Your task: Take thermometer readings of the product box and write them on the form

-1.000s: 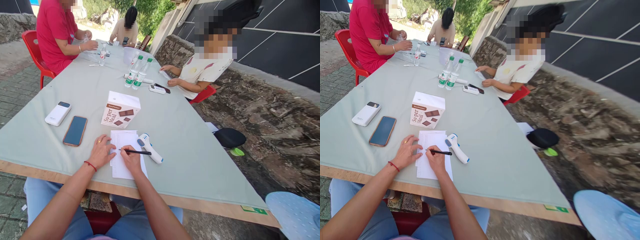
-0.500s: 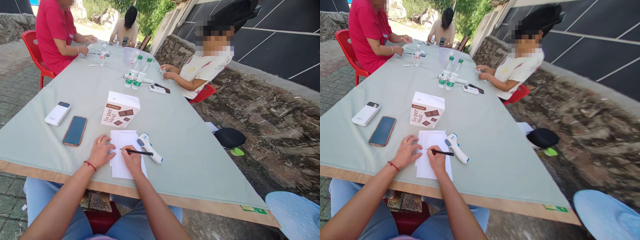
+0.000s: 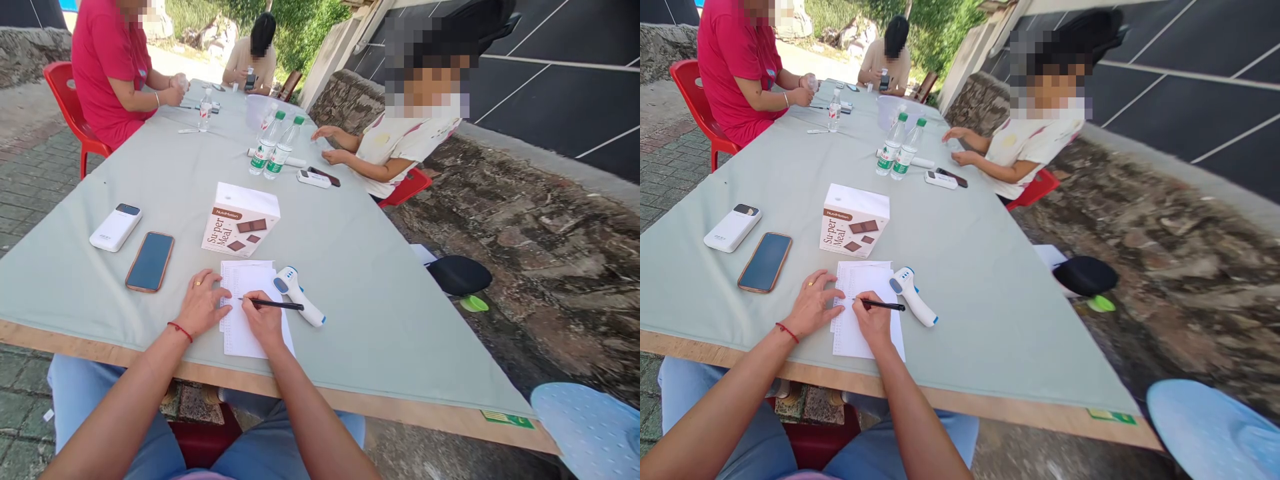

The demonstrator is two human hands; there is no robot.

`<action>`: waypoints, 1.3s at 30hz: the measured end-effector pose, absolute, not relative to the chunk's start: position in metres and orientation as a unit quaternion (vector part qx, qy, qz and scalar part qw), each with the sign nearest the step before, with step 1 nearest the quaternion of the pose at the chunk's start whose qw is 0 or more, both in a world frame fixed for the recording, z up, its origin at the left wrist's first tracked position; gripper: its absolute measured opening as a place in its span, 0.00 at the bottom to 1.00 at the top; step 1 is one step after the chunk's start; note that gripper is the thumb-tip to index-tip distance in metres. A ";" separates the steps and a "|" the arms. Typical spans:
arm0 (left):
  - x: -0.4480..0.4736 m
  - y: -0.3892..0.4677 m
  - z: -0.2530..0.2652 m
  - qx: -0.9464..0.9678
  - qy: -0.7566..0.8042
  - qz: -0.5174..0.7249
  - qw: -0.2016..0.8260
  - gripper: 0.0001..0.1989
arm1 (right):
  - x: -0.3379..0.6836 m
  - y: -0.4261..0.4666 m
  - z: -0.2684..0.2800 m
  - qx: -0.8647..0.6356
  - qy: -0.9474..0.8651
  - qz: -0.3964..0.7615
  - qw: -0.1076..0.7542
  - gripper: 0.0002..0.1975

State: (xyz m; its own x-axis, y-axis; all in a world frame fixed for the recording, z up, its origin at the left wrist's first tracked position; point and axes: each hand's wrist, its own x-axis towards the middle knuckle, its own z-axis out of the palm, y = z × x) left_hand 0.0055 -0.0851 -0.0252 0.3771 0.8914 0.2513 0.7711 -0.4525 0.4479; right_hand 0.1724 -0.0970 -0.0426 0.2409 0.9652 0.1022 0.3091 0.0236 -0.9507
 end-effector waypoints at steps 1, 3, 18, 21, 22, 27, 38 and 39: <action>0.005 -0.085 -0.025 0.819 0.507 0.234 0.130 0.08 | 0.172 -0.097 -0.043 -0.613 -0.518 0.334 0.494 0.06; 0.005 -0.085 -0.024 0.818 0.508 0.235 0.133 0.08 | 0.173 -0.097 -0.042 -0.611 -0.513 0.333 0.502 0.06; 0.006 -0.085 -0.022 0.819 0.510 0.227 0.134 0.08 | 0.174 -0.097 -0.044 -0.622 -0.512 0.329 0.492 0.06; 0.006 -0.085 -0.022 0.818 0.510 0.232 0.133 0.08 | 0.173 -0.098 -0.044 -0.614 -0.509 0.325 0.508 0.05; 0.005 -0.085 -0.022 0.817 0.510 0.234 0.133 0.08 | 0.173 -0.098 -0.044 -0.610 -0.505 0.318 0.520 0.06; 0.004 -0.084 -0.023 0.815 0.512 0.238 0.134 0.08 | 0.183 -0.100 -0.046 -0.581 -0.560 0.209 0.553 0.10; -0.005 -0.072 -0.033 0.747 0.532 0.337 0.212 0.12 | 0.225 -0.086 -0.072 -0.518 -0.763 0.069 0.380 0.22; -0.008 -0.065 -0.033 0.721 0.542 0.360 0.236 0.14 | 0.224 -0.084 -0.073 -0.518 -0.761 0.054 0.387 0.23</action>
